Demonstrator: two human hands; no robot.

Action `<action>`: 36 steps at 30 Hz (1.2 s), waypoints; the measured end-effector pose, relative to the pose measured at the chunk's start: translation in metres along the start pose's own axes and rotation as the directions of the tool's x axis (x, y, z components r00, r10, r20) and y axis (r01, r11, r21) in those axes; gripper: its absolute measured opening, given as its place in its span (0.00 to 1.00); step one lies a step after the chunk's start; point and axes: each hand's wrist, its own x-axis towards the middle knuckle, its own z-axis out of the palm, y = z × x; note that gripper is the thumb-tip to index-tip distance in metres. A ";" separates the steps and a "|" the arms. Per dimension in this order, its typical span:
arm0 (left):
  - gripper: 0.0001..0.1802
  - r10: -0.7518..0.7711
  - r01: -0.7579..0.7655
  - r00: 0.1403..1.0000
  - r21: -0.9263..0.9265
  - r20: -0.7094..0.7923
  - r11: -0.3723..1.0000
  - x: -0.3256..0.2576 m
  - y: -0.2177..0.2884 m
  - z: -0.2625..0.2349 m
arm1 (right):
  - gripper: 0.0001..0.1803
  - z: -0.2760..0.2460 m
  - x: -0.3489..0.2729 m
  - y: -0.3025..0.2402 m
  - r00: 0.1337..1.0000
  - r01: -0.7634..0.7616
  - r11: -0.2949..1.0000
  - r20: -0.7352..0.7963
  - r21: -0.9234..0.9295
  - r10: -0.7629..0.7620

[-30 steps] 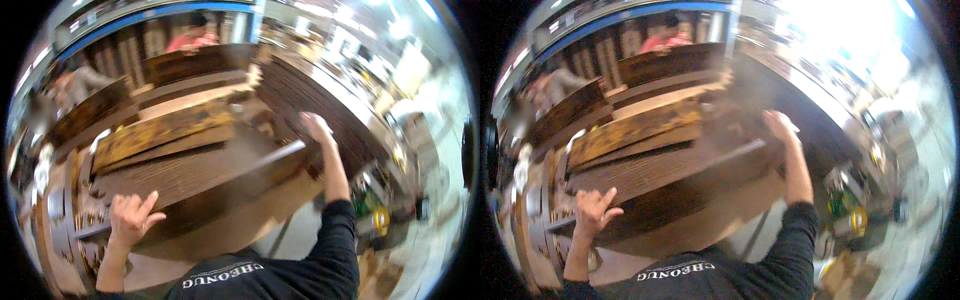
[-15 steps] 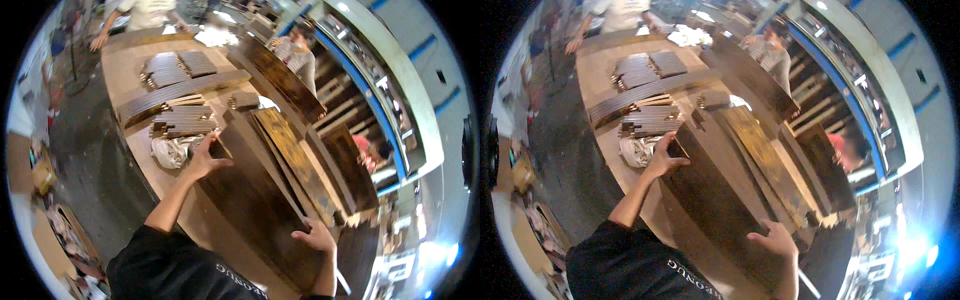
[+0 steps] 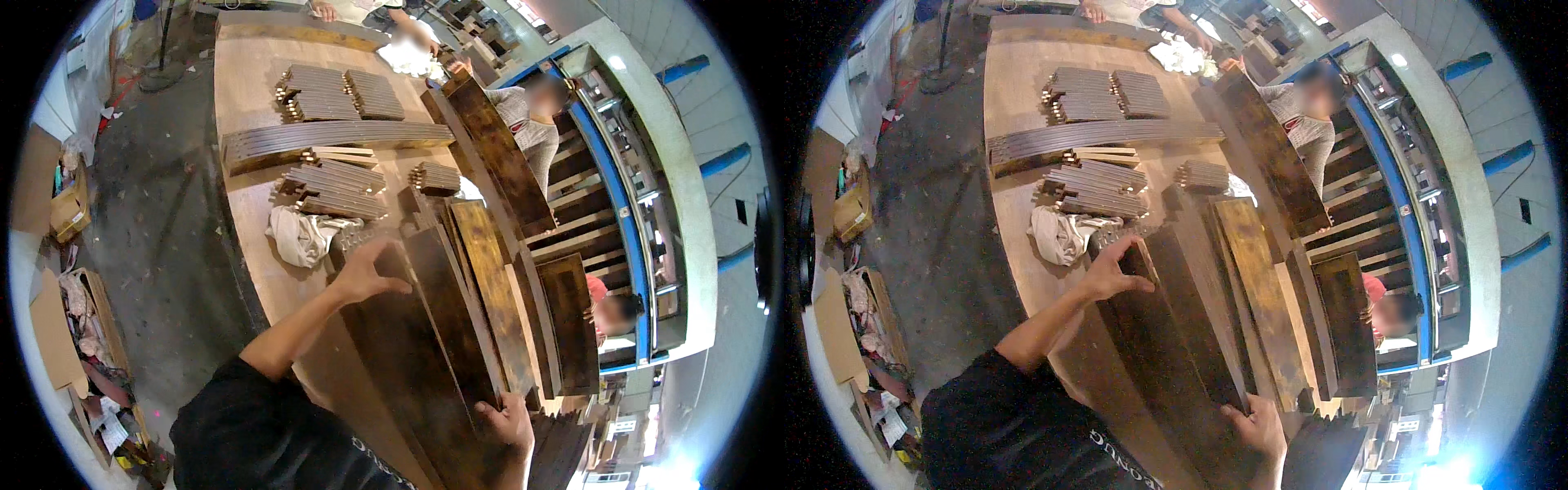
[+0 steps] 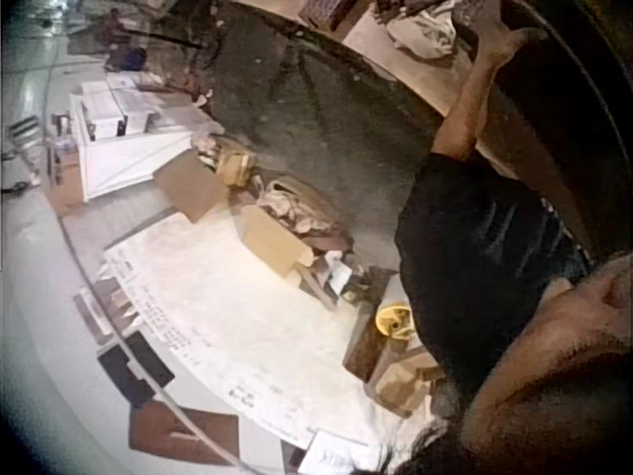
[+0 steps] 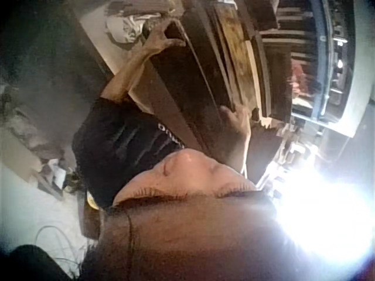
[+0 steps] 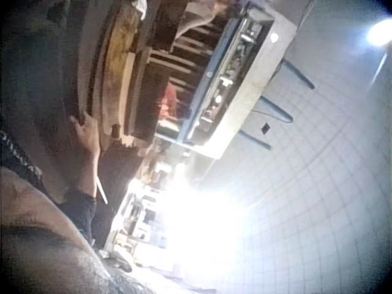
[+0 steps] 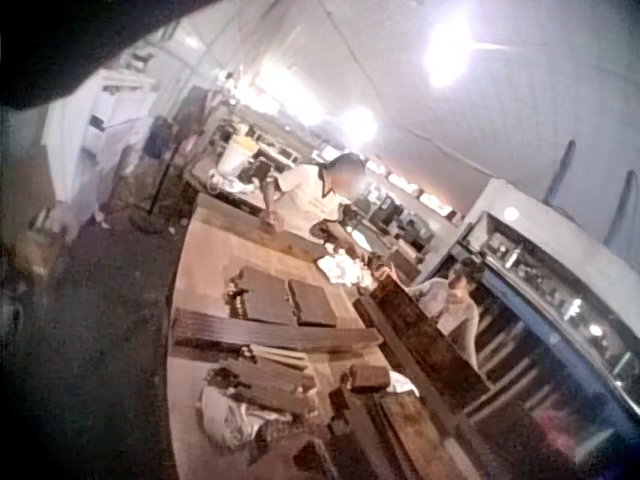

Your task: The person aligns and inserts wooden segments with dowels into larger grooved wooden panels to assemble furniture components, then wipes the finished pieces with a cloth.

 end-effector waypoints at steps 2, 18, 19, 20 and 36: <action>0.34 0.053 -0.053 0.999 0.014 -0.002 0.999 -0.001 -0.003 0.005 | 0.20 0.000 0.001 0.019 1.000 -0.007 1.000 -0.016 -0.027 0.006; 0.45 0.527 -0.563 0.822 0.165 0.216 0.810 0.091 0.136 -0.003 | 0.22 0.002 0.008 -0.002 0.988 0.062 0.988 -0.133 -0.140 -0.081; 0.45 0.582 -0.656 0.752 0.265 0.310 0.707 0.104 0.176 0.003 | 0.22 -0.001 0.006 -0.006 0.989 0.073 0.991 -0.123 -0.114 -0.087; 0.46 0.763 -0.824 0.566 0.235 0.311 0.516 0.124 0.205 0.020 | 0.22 -0.003 0.005 -0.007 0.992 0.052 0.992 -0.110 -0.115 -0.065; 0.35 0.049 -0.664 0.612 0.478 0.789 0.575 0.105 0.113 0.086 | 0.31 0.015 -0.058 0.056 0.956 -0.185 0.943 -0.273 -0.277 0.107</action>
